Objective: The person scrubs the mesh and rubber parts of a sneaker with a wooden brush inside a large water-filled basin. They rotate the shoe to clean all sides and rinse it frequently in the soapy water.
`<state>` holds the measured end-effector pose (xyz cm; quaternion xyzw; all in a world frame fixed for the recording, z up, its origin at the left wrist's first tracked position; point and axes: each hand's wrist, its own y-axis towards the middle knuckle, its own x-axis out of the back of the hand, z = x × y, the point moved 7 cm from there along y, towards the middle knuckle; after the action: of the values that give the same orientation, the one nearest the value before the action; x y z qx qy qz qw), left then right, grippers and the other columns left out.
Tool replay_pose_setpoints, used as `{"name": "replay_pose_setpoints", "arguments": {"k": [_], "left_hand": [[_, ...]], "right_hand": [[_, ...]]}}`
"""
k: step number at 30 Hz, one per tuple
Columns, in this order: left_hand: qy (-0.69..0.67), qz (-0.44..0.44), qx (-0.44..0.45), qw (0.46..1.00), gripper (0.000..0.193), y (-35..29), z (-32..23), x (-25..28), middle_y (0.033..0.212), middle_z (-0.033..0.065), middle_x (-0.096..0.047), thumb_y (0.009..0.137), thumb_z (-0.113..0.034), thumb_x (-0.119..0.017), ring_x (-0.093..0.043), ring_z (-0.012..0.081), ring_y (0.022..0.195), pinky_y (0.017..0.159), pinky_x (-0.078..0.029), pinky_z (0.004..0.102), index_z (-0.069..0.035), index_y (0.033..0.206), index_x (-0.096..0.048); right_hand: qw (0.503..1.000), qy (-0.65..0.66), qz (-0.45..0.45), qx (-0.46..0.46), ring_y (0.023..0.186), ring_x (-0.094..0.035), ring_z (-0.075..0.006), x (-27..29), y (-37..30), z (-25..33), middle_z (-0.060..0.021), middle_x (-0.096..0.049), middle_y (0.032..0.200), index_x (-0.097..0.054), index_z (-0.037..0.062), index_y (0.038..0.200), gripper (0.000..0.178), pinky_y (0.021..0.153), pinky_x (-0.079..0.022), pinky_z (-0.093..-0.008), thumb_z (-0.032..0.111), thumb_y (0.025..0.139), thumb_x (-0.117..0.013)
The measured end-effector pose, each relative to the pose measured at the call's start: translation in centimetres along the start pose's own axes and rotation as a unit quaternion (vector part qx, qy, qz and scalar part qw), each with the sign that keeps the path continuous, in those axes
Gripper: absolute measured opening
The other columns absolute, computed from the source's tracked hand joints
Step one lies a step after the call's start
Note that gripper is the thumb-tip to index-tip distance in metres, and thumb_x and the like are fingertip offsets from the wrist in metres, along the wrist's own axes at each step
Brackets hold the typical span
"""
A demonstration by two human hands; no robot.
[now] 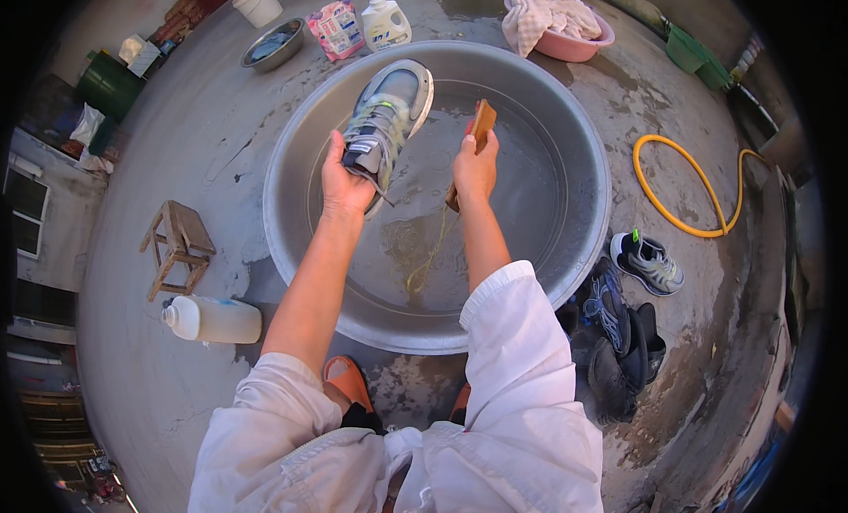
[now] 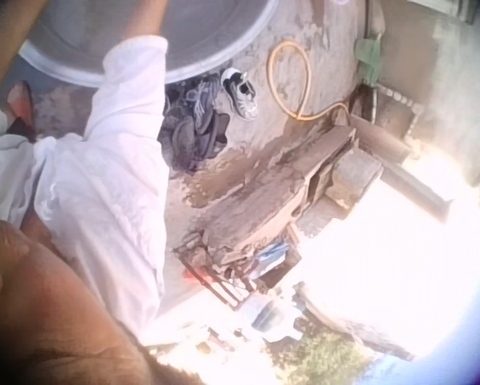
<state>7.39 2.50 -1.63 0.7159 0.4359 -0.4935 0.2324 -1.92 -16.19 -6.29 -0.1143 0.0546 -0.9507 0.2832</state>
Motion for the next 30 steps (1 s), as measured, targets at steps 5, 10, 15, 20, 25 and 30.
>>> {"name": "replay_pose_setpoints", "arguments": {"k": [5, 10, 15, 20, 25, 30], "left_hand": [[0.02, -0.058, -0.033, 0.998, 0.06, -1.7, -1.4, -0.6, 0.126, 0.0172, -0.05, 0.092, -0.046, -0.044, -0.05, 0.031, 0.114, 0.098, -0.04, 0.0437, 0.003, 0.128, -0.04], [0.119, -0.106, -0.025, 0.987, 0.062, -4.3, -4.9, 2.2, 0.131, 0.0194, -0.044, 0.094, -0.043, -0.038, -0.044, 0.0338, 0.119, 0.102, -0.034, 0.0465, 0.004, 0.134, -0.032], [0.159, -0.187, -0.065, 0.967, 0.061, -5.0, -5.1, 3.6, 0.132, 0.0166, -0.044, 0.09, -0.038, -0.05, -0.042, 0.0316, 0.121, 0.105, -0.03, 0.0461, 0.003, 0.133, -0.035], [0.172, -0.192, -0.066, 0.964, 0.06, -3.6, -4.7, 4.1, 0.134, 0.0145, -0.043, 0.089, -0.037, -0.052, -0.04, 0.0308, 0.123, 0.107, -0.026, 0.0457, 0.002, 0.133, -0.036], [0.132, -0.201, -0.049, 0.969, 0.061, -1.7, -3.3, 5.3, 0.135, 0.0142, -0.042, 0.089, -0.036, -0.051, -0.04, 0.0306, 0.124, 0.106, -0.026, 0.0456, 0.002, 0.134, -0.035], [0.119, -0.225, -0.037, 0.966, 0.063, -0.3, -0.3, 6.4, 0.135, 0.0148, -0.041, 0.089, -0.037, -0.05, -0.039, 0.0311, 0.124, 0.107, -0.025, 0.0438, 0.002, 0.135, -0.033]], "right_hand": [[0.979, -0.149, 0.105, -0.092, 0.111, -0.053, -0.035, -1.7, 0.1, -10.1, -0.0186, -0.054, 0.123, -0.024, 0.0131, 0.14, 0.064, 0.093, -0.041, -0.0402, 0.034, 0.086, -0.051], [0.945, -0.264, 0.164, -0.104, 0.105, -0.055, -0.0365, -2.8, -2.8, -12.0, -0.0244, -0.047, 0.12, -0.023, 0.0136, 0.14, 0.067, 0.088, -0.046, -0.0402, 0.027, 0.083, -0.056], [0.914, -0.297, 0.231, -0.151, 0.11, -0.053, -0.0349, -1.3, -2.2, -17.2, -0.0246, -0.043, 0.125, -0.017, 0.0127, 0.142, 0.079, 0.087, -0.046, -0.0388, 0.02, 0.077, -0.062], [0.891, -0.317, 0.294, -0.142, 0.112, -0.054, -0.0312, -1.8, -2.4, -18.8, -0.0183, -0.053, 0.122, -0.027, 0.0127, 0.139, 0.071, 0.088, -0.046, -0.0395, 0.021, 0.077, -0.061], [0.923, -0.21, 0.282, -0.159, 0.105, -0.058, -0.0317, -2.0, -1.8, -14.7, -0.0178, -0.06, 0.112, -0.04, 0.0106, 0.13, 0.056, 0.086, -0.047, -0.0385, 0.023, 0.079, -0.059], [0.981, -0.067, 0.153, -0.095, 0.099, -0.059, -0.0355, -0.8, -2.1, -8.1, -0.0182, -0.062, 0.104, -0.04, 0.0105, 0.13, 0.049, 0.083, -0.046, -0.0437, 0.028, 0.086, -0.051]]}}
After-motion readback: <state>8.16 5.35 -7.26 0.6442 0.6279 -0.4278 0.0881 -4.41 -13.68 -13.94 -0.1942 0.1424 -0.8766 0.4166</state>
